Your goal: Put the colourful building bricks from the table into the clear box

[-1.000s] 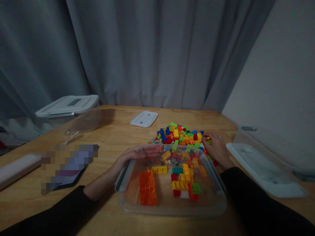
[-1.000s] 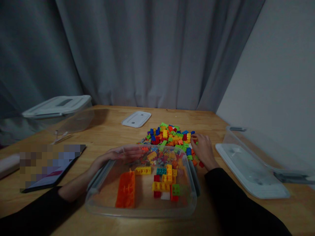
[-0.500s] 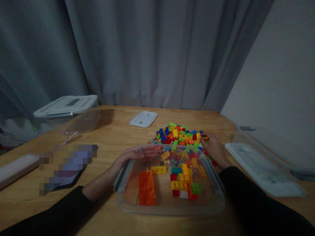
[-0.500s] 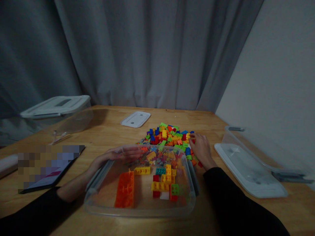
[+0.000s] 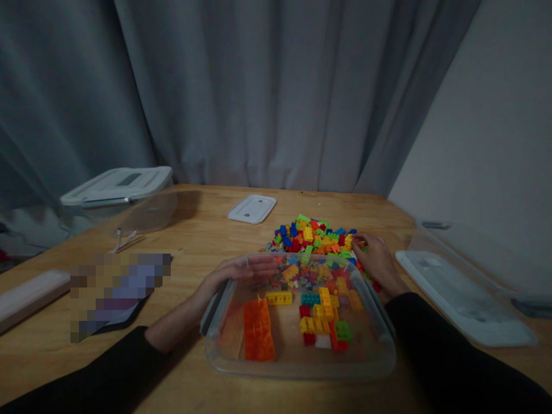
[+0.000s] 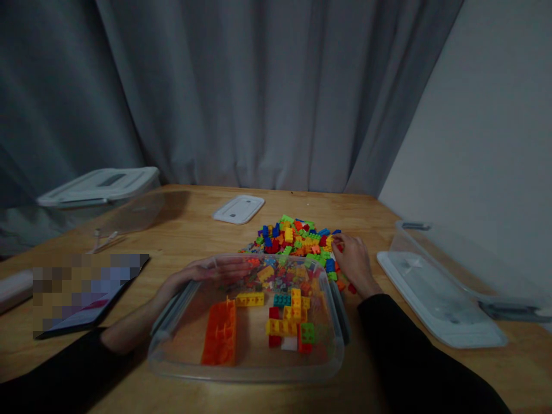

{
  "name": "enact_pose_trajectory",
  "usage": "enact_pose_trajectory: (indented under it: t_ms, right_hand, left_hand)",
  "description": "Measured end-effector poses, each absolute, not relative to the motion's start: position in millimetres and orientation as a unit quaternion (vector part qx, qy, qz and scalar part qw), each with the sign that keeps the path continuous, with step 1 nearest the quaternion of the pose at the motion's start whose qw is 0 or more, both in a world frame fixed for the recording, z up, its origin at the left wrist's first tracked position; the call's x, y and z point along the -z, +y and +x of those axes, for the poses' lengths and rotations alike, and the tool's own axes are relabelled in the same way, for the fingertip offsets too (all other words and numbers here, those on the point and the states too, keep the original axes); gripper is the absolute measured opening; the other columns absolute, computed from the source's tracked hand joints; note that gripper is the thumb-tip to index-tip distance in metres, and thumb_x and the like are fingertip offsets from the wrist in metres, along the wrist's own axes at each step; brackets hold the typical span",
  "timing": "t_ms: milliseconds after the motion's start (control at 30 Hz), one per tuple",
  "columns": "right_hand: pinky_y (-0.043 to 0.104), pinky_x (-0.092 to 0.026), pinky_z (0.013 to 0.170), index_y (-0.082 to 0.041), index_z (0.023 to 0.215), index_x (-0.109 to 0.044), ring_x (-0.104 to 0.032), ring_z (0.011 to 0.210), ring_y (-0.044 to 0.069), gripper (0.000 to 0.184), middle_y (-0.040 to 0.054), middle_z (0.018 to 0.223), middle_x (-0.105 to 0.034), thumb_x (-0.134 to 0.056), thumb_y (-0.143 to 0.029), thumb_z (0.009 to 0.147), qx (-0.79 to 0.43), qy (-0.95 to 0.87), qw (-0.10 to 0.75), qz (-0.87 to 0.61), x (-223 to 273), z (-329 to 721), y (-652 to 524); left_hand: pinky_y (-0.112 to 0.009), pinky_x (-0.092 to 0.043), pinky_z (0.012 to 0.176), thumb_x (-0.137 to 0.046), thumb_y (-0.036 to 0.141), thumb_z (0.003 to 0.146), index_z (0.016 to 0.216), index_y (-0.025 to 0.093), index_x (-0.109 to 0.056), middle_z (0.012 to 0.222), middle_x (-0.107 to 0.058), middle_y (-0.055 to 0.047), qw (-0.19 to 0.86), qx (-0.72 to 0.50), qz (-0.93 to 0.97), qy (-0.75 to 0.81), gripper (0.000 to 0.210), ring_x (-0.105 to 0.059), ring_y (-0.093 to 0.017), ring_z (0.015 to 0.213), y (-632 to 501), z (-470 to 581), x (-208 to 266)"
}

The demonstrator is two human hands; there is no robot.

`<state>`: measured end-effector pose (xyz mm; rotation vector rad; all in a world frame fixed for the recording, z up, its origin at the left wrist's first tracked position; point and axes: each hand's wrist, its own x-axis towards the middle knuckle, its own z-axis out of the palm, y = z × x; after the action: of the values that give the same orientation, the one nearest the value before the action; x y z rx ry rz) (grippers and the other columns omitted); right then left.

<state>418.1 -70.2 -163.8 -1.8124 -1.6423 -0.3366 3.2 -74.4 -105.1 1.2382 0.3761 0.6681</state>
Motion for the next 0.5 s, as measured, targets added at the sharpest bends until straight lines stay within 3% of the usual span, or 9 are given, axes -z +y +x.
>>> enact_pose_trajectory:
  t_ms: [500]
  right_hand:
    - [0.042,-0.054,0.086,-0.016,0.106,-0.077,-0.070,0.093,0.028,0.035,0.0130,0.103,-0.079,-0.060,-0.041,0.089,0.056,-0.601,0.438,-0.666,145,404,-78]
  left_hand:
    - [-0.061,-0.026,0.123,-0.049,0.025,0.086,0.133,0.019,-0.071,0.149,-0.063,-0.011,0.727,-0.298,0.597,0.162,0.052,-0.049,-0.037,0.144,-69,5,103]
